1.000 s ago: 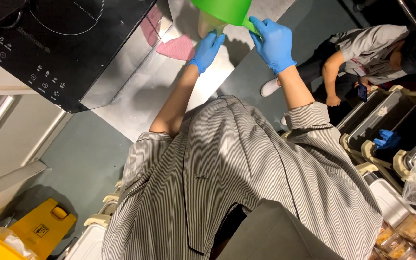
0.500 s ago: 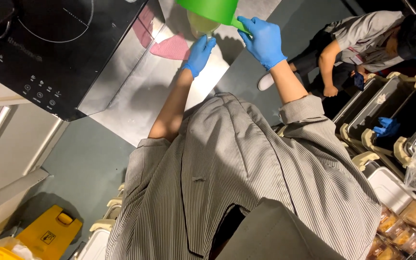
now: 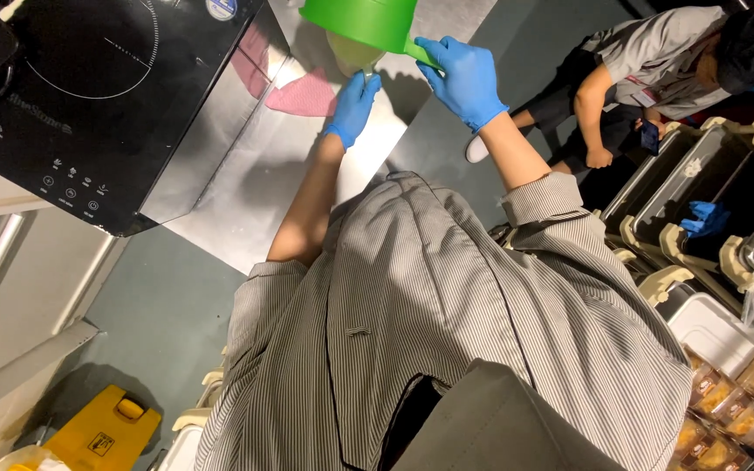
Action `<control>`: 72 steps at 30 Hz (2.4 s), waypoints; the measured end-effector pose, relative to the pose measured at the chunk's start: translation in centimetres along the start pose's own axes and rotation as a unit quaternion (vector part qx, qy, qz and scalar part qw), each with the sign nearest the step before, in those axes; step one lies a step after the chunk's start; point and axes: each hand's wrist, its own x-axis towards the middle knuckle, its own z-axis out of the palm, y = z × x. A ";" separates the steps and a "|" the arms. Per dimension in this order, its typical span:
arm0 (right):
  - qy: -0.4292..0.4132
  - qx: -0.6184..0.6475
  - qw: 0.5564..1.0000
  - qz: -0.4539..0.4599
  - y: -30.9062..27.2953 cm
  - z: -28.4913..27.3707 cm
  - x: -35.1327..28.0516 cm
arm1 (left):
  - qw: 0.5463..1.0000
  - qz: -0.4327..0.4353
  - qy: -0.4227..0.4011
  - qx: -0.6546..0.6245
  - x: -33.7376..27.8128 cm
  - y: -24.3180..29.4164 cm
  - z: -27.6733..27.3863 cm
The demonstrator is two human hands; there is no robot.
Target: Filling small plastic cups with liquid and organizing them onto trays for cooling.
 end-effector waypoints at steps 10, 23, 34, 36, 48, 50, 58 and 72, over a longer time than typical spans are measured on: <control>0.025 0.017 0.999 -0.018 -0.1 0.1 0.0 | 1.000 0.011 0.012 0.015 0.2 -0.8 0.3; -0.012 0.008 1.000 0.004 0.2 -0.3 0.2 | 0.998 -0.036 0.022 -0.050 -0.5 1.1 0.7; -0.031 0.050 0.997 0.040 -1.2 -0.9 0.8 | 0.997 0.021 0.078 0.010 -0.2 -1.2 1.6; -0.031 0.072 0.996 0.043 -1.0 -0.7 1.1 | 0.997 0.021 0.073 -0.015 0.1 -1.5 1.8; 0.022 0.114 0.985 0.124 0.3 -0.8 -0.3 | 0.996 -0.002 0.071 -0.045 0.1 -1.4 2.2; 0.010 0.155 0.973 0.168 1.8 0.2 -1.4 | 0.996 0.003 0.075 -0.049 0.3 -2.5 2.4; -0.031 0.488 0.773 0.405 8.0 4.9 -3.7 | 0.992 -0.045 0.075 -0.096 -0.7 -0.7 2.3; 0.312 0.287 0.849 0.317 9.2 9.6 -8.6 | 0.986 -0.023 0.157 -0.055 -4.9 0.0 5.6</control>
